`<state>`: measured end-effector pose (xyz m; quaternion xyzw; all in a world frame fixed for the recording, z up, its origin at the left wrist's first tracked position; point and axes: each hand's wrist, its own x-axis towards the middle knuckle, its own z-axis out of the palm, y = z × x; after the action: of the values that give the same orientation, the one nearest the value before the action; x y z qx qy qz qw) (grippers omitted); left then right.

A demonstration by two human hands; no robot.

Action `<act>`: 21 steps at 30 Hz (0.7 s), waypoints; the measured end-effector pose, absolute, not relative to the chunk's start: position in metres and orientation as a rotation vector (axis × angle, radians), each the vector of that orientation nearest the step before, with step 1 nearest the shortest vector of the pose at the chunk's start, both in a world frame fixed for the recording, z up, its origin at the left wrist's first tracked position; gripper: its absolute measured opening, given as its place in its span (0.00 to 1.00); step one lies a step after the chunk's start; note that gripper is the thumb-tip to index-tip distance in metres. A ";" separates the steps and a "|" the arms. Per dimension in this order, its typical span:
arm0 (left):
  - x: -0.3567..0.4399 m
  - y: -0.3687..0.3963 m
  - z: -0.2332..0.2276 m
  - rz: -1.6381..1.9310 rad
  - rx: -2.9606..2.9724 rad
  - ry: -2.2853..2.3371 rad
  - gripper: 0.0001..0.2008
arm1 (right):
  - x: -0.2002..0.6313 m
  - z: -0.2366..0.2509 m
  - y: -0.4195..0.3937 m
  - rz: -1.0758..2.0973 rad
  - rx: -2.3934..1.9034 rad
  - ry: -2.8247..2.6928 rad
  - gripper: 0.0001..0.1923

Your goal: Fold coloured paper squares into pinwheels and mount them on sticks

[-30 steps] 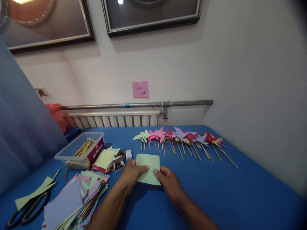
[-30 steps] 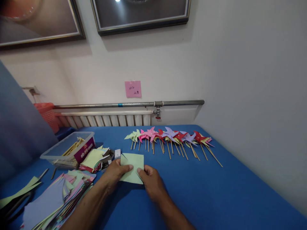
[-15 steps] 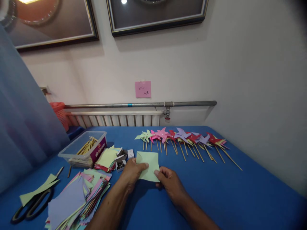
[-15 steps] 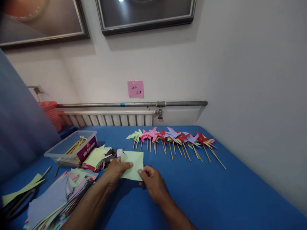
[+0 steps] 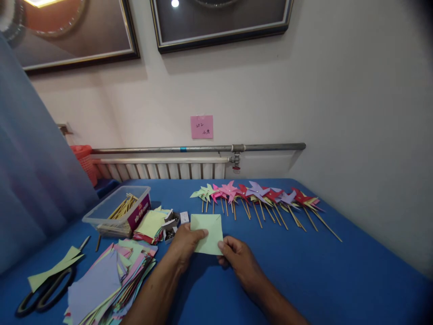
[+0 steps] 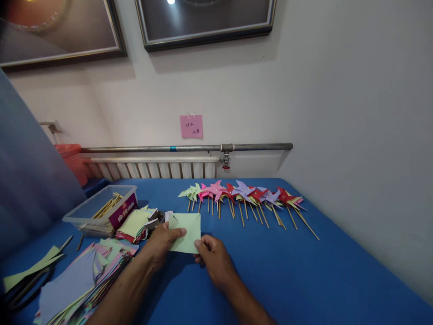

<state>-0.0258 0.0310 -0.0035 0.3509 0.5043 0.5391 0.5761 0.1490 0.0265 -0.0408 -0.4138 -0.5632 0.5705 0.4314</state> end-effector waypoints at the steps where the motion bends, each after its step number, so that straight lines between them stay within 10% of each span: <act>1: -0.026 0.031 -0.003 1.270 0.814 1.179 0.16 | 0.149 -0.041 0.027 1.432 -1.021 -1.396 0.26; 21: -0.026 0.032 -0.001 1.290 0.790 1.157 0.18 | 0.150 -0.049 0.032 1.458 -0.973 -1.267 0.32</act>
<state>-0.0264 0.0320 -0.0005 0.3379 0.4950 0.5518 0.5799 0.1503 0.0321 -0.0489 -0.3970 -0.5170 0.5951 0.4700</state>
